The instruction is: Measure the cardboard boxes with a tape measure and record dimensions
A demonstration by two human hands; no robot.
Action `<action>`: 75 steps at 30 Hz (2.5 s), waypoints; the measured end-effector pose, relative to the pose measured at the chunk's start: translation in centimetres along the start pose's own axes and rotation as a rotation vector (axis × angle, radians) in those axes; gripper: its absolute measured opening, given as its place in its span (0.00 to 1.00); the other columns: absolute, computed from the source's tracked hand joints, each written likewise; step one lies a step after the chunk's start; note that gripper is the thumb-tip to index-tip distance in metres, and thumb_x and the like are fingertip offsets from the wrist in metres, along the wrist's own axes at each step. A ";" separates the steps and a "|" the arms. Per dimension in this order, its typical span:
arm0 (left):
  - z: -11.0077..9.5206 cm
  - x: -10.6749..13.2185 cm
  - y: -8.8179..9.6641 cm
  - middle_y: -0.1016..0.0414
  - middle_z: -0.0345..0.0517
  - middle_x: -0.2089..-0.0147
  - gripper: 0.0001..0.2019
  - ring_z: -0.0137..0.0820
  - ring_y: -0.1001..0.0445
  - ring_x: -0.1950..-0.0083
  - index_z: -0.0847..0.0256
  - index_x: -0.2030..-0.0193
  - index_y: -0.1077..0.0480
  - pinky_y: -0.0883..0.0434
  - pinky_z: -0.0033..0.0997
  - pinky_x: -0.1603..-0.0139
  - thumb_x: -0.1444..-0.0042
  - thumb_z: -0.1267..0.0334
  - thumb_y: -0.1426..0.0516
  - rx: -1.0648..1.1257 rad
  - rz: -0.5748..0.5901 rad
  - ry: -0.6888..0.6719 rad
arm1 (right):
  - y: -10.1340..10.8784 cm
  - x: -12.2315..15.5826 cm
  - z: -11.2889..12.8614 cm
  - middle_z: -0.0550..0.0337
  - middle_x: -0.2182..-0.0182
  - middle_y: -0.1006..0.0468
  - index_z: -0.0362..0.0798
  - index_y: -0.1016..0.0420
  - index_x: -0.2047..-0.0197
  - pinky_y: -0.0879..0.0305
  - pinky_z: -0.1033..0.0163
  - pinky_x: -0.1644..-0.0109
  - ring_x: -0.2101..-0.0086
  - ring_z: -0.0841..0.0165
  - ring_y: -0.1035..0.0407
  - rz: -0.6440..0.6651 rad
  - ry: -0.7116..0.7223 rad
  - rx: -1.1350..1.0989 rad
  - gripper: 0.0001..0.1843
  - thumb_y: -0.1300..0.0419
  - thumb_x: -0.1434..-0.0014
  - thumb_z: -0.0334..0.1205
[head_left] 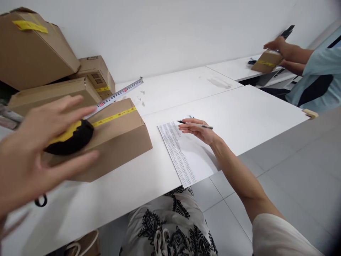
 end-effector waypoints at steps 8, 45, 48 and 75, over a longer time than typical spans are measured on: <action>-9.0 4.3 -24.2 0.31 0.65 0.33 0.22 0.49 0.36 0.29 0.70 0.36 0.36 0.33 0.51 0.32 0.35 0.63 0.45 0.119 0.503 -0.235 | 1.8 0.1 -3.1 0.62 0.76 0.24 0.52 0.29 0.63 0.31 0.56 0.57 0.69 0.66 0.28 -0.235 0.005 0.106 0.27 0.45 0.40 0.69; -6.9 4.7 -31.2 0.38 0.72 0.29 0.32 0.54 0.42 0.27 0.76 0.34 0.41 0.46 0.53 0.26 0.34 0.50 0.46 0.062 0.518 -0.158 | 0.7 0.0 -3.2 0.69 0.81 0.40 0.53 0.43 0.71 0.48 0.62 0.72 0.77 0.71 0.44 -0.298 0.055 0.689 0.10 0.43 0.42 0.40; -6.9 4.7 -31.2 0.39 0.73 0.29 0.32 0.55 0.43 0.26 0.76 0.34 0.41 0.47 0.53 0.26 0.35 0.50 0.45 0.068 0.516 -0.153 | 0.7 -0.1 -3.1 0.69 0.81 0.39 0.53 0.43 0.71 0.48 0.62 0.72 0.77 0.71 0.44 -0.297 0.059 0.698 0.10 0.43 0.43 0.40; -6.9 4.7 -31.2 0.39 0.72 0.29 0.32 0.54 0.43 0.26 0.75 0.33 0.42 0.46 0.53 0.27 0.34 0.50 0.47 0.047 0.532 -0.163 | 1.1 -0.1 -3.2 0.69 0.81 0.41 0.53 0.43 0.72 0.49 0.62 0.72 0.77 0.71 0.46 -0.334 0.057 0.661 0.11 0.42 0.44 0.38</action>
Point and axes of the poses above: each hand's wrist, its own x-axis away from the middle knuckle, its own y-axis out of the back of the hand, z = x × y, the point moved 9 cm from there along -x, towards the middle knuckle
